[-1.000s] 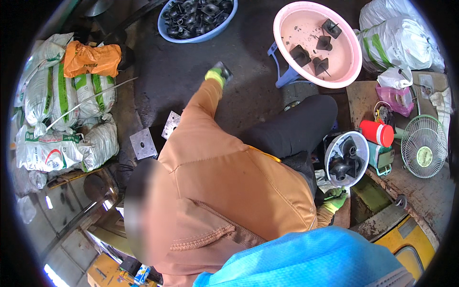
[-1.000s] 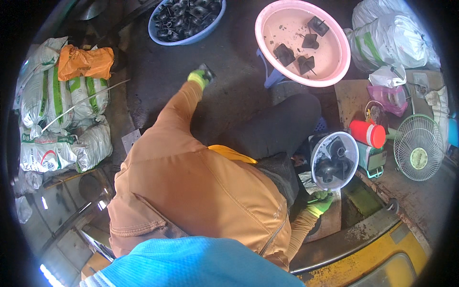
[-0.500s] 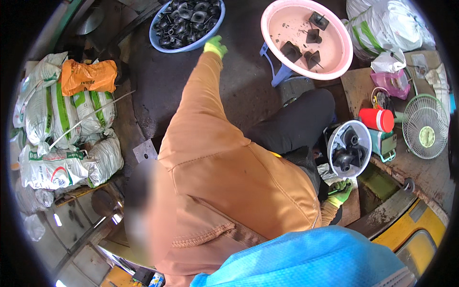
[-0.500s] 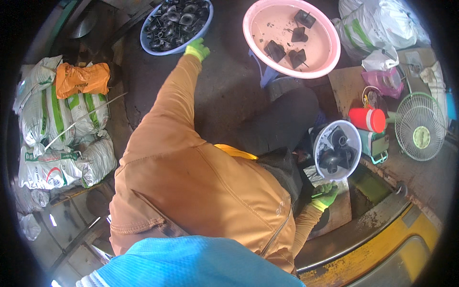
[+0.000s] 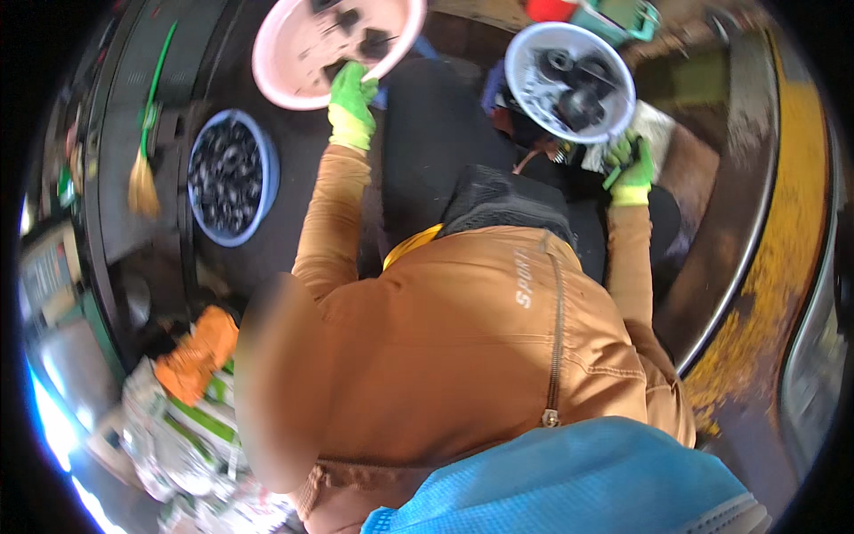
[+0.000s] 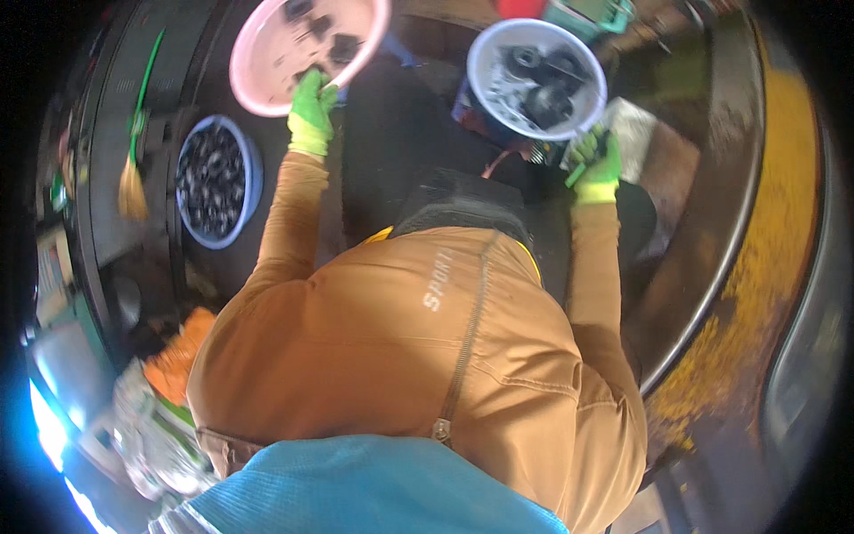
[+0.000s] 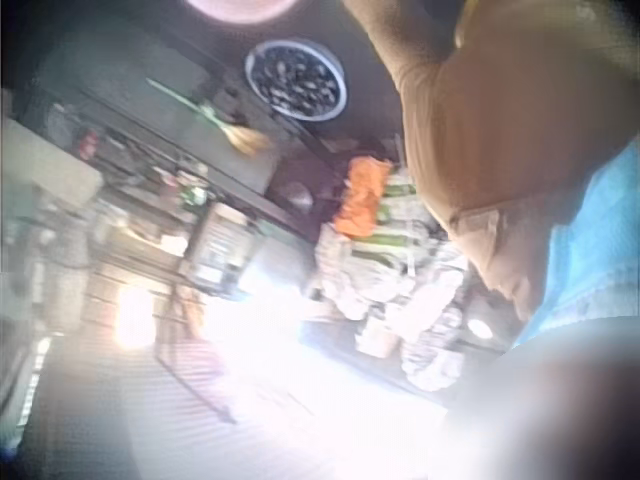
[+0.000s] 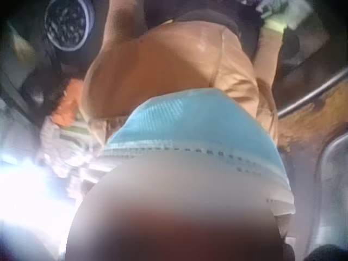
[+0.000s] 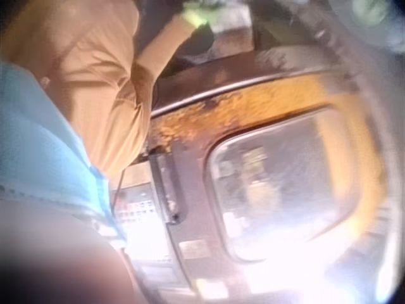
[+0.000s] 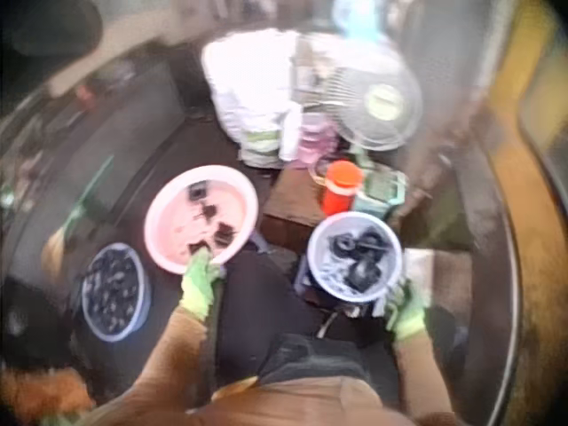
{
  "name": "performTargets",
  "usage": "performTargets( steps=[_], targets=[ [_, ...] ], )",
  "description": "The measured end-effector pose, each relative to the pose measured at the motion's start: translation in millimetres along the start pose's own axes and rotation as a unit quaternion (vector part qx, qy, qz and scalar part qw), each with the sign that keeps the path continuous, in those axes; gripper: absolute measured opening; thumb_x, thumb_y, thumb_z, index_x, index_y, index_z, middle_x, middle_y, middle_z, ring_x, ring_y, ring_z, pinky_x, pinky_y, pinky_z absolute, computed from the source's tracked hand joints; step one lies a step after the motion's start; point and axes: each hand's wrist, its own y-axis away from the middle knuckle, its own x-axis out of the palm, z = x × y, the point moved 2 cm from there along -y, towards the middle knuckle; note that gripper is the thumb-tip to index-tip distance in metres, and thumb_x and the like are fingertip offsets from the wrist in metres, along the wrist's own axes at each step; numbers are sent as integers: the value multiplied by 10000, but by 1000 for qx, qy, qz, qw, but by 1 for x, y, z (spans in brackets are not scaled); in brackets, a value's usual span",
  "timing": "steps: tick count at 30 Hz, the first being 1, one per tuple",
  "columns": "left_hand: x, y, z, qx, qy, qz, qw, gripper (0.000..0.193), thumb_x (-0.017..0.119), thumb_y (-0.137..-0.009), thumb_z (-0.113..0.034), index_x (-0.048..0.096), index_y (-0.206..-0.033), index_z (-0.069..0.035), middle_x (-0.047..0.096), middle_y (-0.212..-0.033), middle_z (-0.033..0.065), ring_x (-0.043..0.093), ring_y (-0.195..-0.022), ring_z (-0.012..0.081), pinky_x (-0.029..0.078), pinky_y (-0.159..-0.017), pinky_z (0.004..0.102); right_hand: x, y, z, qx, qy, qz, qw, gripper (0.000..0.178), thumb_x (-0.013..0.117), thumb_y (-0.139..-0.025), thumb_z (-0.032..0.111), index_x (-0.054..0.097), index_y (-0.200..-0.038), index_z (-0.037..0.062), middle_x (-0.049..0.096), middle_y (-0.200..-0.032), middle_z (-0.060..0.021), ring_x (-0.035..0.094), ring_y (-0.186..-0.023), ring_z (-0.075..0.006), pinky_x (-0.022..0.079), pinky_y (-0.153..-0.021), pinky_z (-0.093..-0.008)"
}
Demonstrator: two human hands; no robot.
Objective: The person sits on the floor and repeatedly picks up small black plastic components from a blue basin. They insert a smaller piece into a larger housing, then place the assembled unit into a white bucket. The person continues this repetitive assembly process throughout the clip.
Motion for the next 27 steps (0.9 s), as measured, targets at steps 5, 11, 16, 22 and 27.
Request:
performTargets(
  steps=[5,11,16,22,27],
  targets=[
    [163,30,-7,137,-200,399,884,380,611,-933,-214,611,-1236,15,682,-1122,117,659,-975,192,505,-869,304,0,0,5,-23,-46,-18,998,408,363,-1021,451,577,-985,105,453,-689,25,395,-549,-111,326,-490,-263],
    [286,69,95,175,-578,496,624,583,685,-816,-430,596,-1301,-118,628,-1253,180,606,-1152,318,447,-1003,391,4,5,3,-34,-37,-11,999,428,411,-1018,447,580,-1084,59,518,-737,5,452,-576,-118,390,-523,-269],
    [306,98,157,420,-603,473,486,557,774,-710,-384,640,-1209,-177,585,-1256,105,508,-1199,336,412,-984,469,8,6,4,-39,-43,-72,996,391,411,-1018,430,589,-1017,82,507,-699,18,437,-552,-112,363,-499,-272],
    [314,88,114,422,-553,425,579,564,834,-613,-470,703,-1075,-173,666,-1122,114,592,-1094,353,455,-933,460,12,8,2,-33,33,-107,993,339,405,-1009,384,604,-981,111,504,-650,30,438,-508,-107,361,-481,-272],
    [294,119,43,340,-222,475,781,611,871,-594,-231,638,-1125,-34,657,-1138,127,637,-1050,240,509,-922,356,44,27,-18,-207,242,54,946,323,579,-966,166,582,-1268,51,655,-948,-48,603,-802,-122,496,-701,-265]
  ],
)
